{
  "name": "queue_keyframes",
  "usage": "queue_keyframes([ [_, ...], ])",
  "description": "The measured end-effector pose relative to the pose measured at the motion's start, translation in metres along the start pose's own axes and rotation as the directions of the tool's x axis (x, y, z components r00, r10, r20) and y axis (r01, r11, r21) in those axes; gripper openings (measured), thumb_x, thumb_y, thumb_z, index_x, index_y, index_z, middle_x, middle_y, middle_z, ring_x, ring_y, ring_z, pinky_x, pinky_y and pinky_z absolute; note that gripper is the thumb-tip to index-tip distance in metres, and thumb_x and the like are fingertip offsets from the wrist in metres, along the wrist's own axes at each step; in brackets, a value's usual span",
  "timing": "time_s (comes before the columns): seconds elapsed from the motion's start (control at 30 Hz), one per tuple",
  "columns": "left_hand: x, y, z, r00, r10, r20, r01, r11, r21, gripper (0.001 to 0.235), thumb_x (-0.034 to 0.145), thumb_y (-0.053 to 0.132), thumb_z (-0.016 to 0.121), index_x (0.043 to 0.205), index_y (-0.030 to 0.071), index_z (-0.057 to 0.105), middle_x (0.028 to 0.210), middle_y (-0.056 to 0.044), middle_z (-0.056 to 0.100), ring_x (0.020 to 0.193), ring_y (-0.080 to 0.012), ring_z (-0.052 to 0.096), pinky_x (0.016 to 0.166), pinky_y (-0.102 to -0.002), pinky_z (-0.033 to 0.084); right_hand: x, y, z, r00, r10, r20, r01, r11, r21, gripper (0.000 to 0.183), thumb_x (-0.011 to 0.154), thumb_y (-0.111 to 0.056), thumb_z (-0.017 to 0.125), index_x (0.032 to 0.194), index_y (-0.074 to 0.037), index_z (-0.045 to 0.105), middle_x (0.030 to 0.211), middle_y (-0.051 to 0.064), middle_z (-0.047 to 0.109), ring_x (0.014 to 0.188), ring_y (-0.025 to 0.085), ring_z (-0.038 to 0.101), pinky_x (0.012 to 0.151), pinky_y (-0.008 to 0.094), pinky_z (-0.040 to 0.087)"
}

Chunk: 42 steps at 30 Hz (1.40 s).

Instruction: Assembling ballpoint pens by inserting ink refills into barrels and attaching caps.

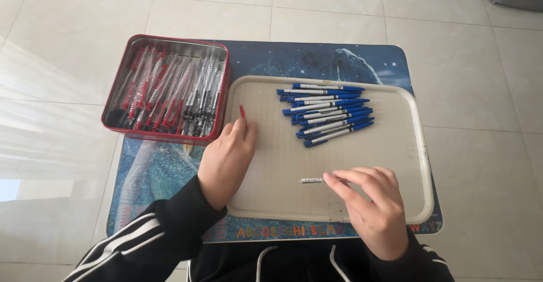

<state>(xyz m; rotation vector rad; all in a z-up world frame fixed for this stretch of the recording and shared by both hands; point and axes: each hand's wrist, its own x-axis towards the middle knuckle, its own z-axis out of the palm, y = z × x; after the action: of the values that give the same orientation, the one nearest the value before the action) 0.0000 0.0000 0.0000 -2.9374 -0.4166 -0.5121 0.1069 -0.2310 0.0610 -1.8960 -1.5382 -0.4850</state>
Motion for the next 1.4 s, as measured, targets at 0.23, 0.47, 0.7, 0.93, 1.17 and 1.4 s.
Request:
queue_keyframes([
  [0.23,-0.009,0.041,-0.074,0.941,0.190,0.280,0.221,0.284,-0.933,0.039,0.088,0.022,0.060,0.124,0.008,0.055,0.102,-0.006,0.062,0.078,-0.0133,0.068,0.060,-0.025,0.057,0.006,-0.005,-0.001,0.986,-0.143,-0.083,0.099,0.915,-0.391,0.016,0.089,-0.011,0.073,0.089,-0.027,0.074,0.094,-0.009,0.066,0.082,0.016,0.060,0.104,0.040,0.018],
  [0.47,-0.024,0.036,-0.063,0.991,0.051,0.127,0.100,0.363,-0.927,0.023,0.093,0.010,0.051,0.111,0.006,0.063,0.082,-0.007,0.067,0.070,-0.0215,0.066,0.064,-0.031,0.049,0.005,0.006,-0.013,0.984,-0.137,-0.118,0.081,0.919,-0.386,0.014,0.091,-0.021,0.067,0.084,-0.030,0.075,0.090,-0.010,0.069,0.084,0.019,0.062,0.112,0.040,0.006],
  [0.7,-0.032,0.027,-0.058,0.986,-0.035,0.164,0.162,0.452,-0.877,0.021,0.091,0.014,0.055,0.107,0.009,0.068,0.070,-0.003,0.062,0.055,-0.0184,0.055,0.055,-0.030,0.044,-0.016,0.029,-0.030,0.996,0.053,-0.078,-0.069,0.971,-0.229,0.028,0.086,0.017,0.070,0.090,-0.011,0.072,0.094,0.004,0.067,0.080,0.020,0.066,0.115,0.043,0.013],
  [0.93,-0.035,0.032,-0.058,0.996,0.002,0.093,0.082,0.454,-0.887,0.023,0.092,0.012,0.053,0.110,0.007,0.065,0.081,-0.004,0.069,0.069,-0.0217,0.066,0.062,-0.031,0.050,-0.021,0.008,-0.015,0.874,0.485,0.043,-0.485,0.858,0.172,0.016,0.088,-0.013,0.059,0.101,-0.009,0.069,0.068,-0.001,0.054,0.054,0.010,0.040,0.055,0.021,0.037],
  [1.17,-0.037,0.038,-0.058,0.999,0.034,0.006,-0.013,0.526,-0.850,0.021,0.091,0.011,0.054,0.110,0.008,0.065,0.082,-0.007,0.068,0.071,-0.0227,0.064,0.062,-0.032,0.049,-0.009,0.009,-0.004,0.918,0.333,0.214,-0.387,0.868,0.310,0.009,0.082,-0.013,0.067,0.089,-0.010,0.072,0.068,-0.001,0.059,0.057,0.009,0.052,0.052,0.020,0.044],
  [1.4,-0.048,0.020,-0.049,0.998,0.016,-0.055,-0.050,0.706,-0.706,0.017,0.089,0.012,0.056,0.100,0.007,0.067,0.095,-0.008,0.062,0.082,-0.0293,0.054,0.073,-0.040,0.044,-0.019,0.147,-0.015,0.746,0.666,-0.015,-0.661,0.736,-0.147,0.010,0.087,-0.020,0.076,0.094,-0.013,0.077,0.052,-0.002,0.026,0.052,0.012,0.024,0.054,0.025,0.028],
])
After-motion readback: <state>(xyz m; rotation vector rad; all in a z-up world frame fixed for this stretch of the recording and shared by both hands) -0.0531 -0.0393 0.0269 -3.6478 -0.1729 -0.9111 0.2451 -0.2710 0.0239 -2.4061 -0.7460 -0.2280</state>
